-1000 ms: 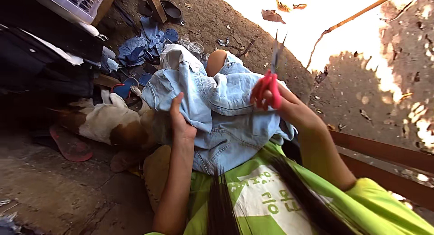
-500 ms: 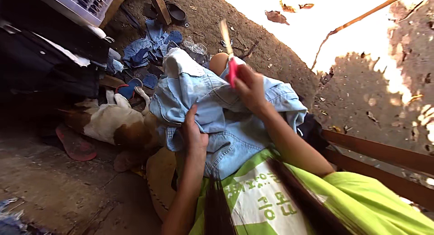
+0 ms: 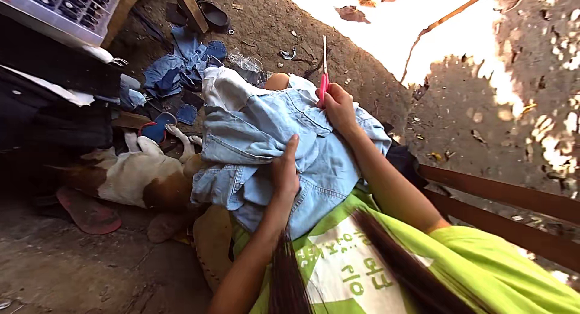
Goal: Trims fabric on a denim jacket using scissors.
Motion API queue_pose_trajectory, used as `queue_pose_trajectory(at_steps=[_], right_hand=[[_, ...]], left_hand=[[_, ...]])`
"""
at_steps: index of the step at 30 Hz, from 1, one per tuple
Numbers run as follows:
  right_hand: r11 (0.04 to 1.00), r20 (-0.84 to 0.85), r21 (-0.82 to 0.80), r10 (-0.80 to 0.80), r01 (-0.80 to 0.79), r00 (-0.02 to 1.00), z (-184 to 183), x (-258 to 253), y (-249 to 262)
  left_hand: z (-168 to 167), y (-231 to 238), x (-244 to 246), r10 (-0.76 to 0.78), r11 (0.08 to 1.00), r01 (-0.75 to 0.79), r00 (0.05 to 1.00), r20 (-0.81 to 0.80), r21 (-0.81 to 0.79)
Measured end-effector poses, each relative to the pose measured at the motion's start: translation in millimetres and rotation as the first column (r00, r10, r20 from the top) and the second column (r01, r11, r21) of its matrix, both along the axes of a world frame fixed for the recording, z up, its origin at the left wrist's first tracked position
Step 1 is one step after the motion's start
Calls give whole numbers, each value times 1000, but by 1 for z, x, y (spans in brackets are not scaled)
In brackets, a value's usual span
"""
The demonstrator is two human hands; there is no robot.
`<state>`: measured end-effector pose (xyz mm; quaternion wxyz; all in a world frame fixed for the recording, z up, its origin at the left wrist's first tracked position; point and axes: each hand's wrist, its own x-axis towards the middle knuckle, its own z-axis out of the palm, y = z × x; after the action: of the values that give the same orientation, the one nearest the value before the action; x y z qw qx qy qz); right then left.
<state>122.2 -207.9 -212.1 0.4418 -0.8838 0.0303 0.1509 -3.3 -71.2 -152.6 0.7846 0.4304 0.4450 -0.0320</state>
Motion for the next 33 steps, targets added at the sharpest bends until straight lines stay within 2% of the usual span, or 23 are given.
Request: queue_pose_trajectory(at_steps=[4, 7, 8, 10, 11, 13, 16, 18, 22, 26, 29, 33], right_hand=[[994, -20, -43, 99, -100, 995, 11, 7, -4], [984, 50, 0, 180, -181, 982, 46, 9, -21], [979, 55, 69, 190, -194, 980, 64, 6, -27], [925, -45, 328, 218, -191, 975, 96, -10, -37], [862, -149, 470, 289, -189, 946, 107, -24, -45], [790, -337, 575, 466, -213, 818, 115, -50, -64], [746, -513, 612, 626, -261, 587, 109, -77, -85], [738, -548, 615, 653, -278, 522, 104, -86, -95], [723, -541, 602, 682, -340, 492, 104, -93, -104], [701, -542, 587, 712, -405, 447, 110, -87, -103], [739, -562, 553, 671, -384, 483, 106, -87, -101], [754, -573, 590, 644, -290, 507, 98, -93, -100]], left_hand=[[4, 3, 0, -157, 986, 157, 988, 1, 57], [0, 8, -2, -263, 958, 264, 964, -29, 112], [-2, 10, -1, -298, 941, 303, 953, -54, 148], [-5, 13, 0, -352, 907, 364, 931, -92, 212], [-5, 14, 0, -365, 899, 376, 926, -92, 223], [-5, 15, 0, -377, 897, 382, 924, -69, 222], [-4, 14, -1, -376, 907, 376, 926, -38, 191], [-3, 12, -3, -351, 923, 346, 936, 1, 168], [0, 10, -5, -314, 945, 304, 947, 73, 123], [3, 8, -5, -299, 949, 290, 952, 60, 121], [1, 8, -6, -304, 949, 298, 951, 53, 105], [-1, 11, -9, -335, 941, 325, 936, 108, 96]])
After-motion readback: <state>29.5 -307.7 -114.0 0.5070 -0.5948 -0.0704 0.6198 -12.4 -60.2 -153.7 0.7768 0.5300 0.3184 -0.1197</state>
